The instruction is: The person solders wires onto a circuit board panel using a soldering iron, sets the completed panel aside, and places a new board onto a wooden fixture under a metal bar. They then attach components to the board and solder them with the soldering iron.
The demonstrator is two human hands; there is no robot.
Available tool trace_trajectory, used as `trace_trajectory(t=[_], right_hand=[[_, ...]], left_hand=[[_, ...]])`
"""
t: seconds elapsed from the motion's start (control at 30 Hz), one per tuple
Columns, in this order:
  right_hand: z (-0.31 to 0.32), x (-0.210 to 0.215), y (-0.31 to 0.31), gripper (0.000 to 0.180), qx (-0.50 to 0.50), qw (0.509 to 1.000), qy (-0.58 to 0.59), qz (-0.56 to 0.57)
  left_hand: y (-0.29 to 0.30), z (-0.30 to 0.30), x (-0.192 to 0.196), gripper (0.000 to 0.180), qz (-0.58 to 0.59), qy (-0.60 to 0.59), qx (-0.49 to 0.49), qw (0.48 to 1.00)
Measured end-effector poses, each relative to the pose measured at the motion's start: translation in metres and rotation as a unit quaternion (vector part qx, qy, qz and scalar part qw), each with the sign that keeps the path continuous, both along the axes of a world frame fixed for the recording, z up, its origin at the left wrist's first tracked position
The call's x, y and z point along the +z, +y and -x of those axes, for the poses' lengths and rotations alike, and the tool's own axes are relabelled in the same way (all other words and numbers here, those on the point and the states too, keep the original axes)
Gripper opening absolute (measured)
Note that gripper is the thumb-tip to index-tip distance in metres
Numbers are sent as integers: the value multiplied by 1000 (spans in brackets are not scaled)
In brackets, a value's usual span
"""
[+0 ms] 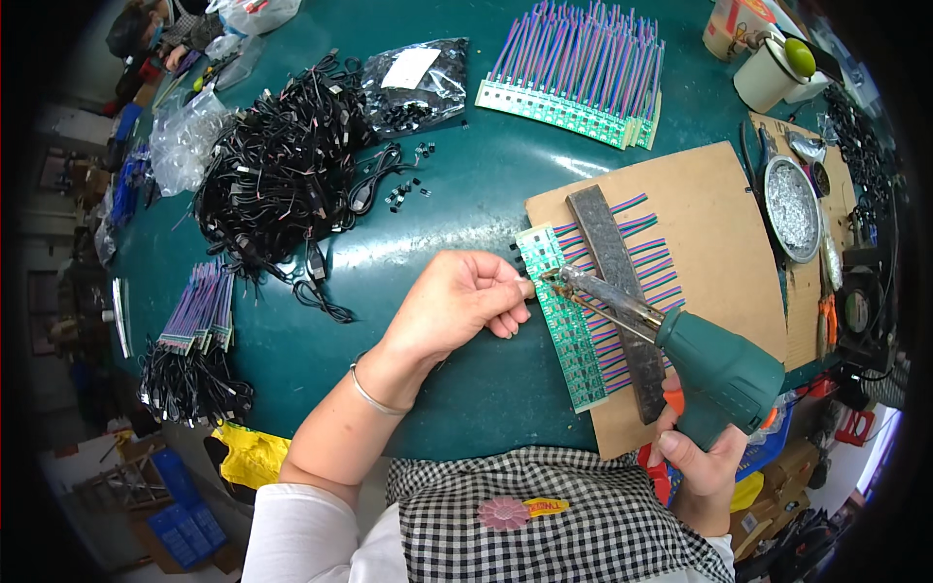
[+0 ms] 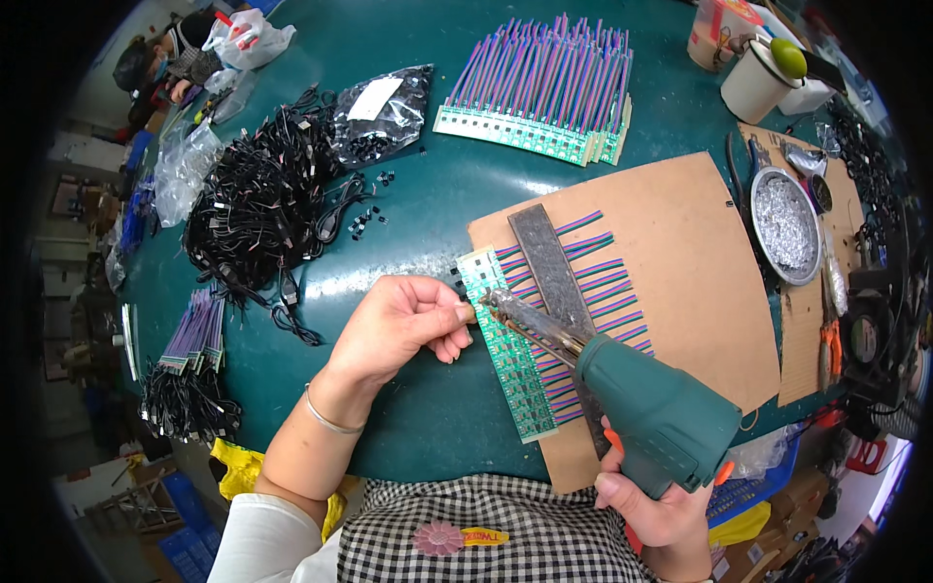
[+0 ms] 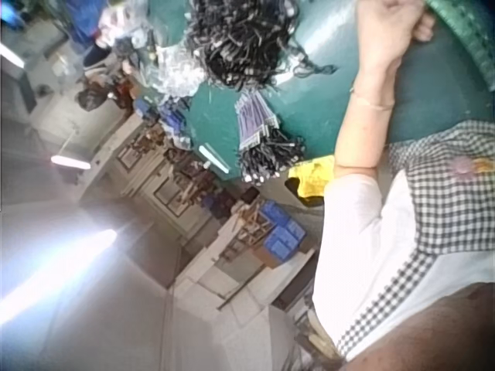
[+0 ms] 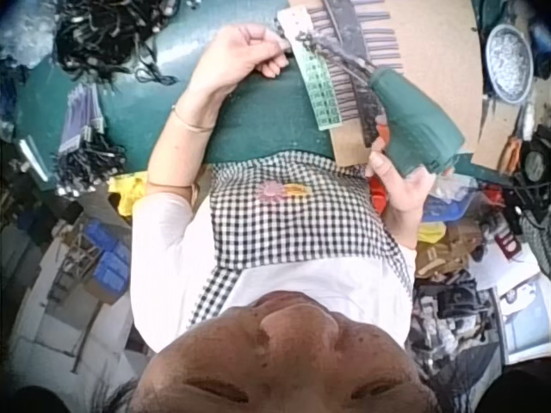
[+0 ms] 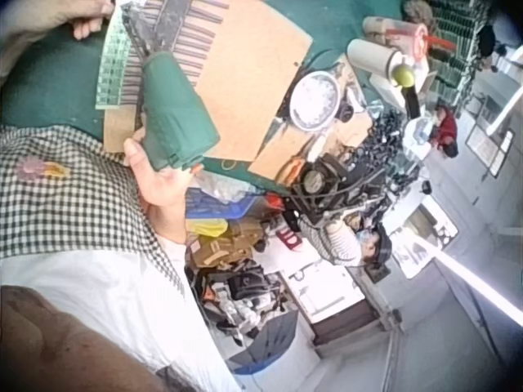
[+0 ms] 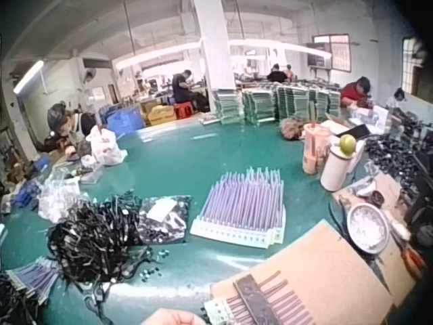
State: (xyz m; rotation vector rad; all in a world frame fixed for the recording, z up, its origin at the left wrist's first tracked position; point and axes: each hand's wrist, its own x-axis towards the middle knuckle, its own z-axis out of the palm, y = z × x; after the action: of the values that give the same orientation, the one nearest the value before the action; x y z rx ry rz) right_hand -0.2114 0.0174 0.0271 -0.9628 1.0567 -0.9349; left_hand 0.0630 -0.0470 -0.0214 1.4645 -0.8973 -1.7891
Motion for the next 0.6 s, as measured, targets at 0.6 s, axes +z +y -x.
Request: trace_trajectory(t=[0.6], right_hand=[[6, -5, 7, 49, 17, 998, 36, -41]], left_hand=[[0, 0, -1, 12, 0, 4, 6, 1000]])
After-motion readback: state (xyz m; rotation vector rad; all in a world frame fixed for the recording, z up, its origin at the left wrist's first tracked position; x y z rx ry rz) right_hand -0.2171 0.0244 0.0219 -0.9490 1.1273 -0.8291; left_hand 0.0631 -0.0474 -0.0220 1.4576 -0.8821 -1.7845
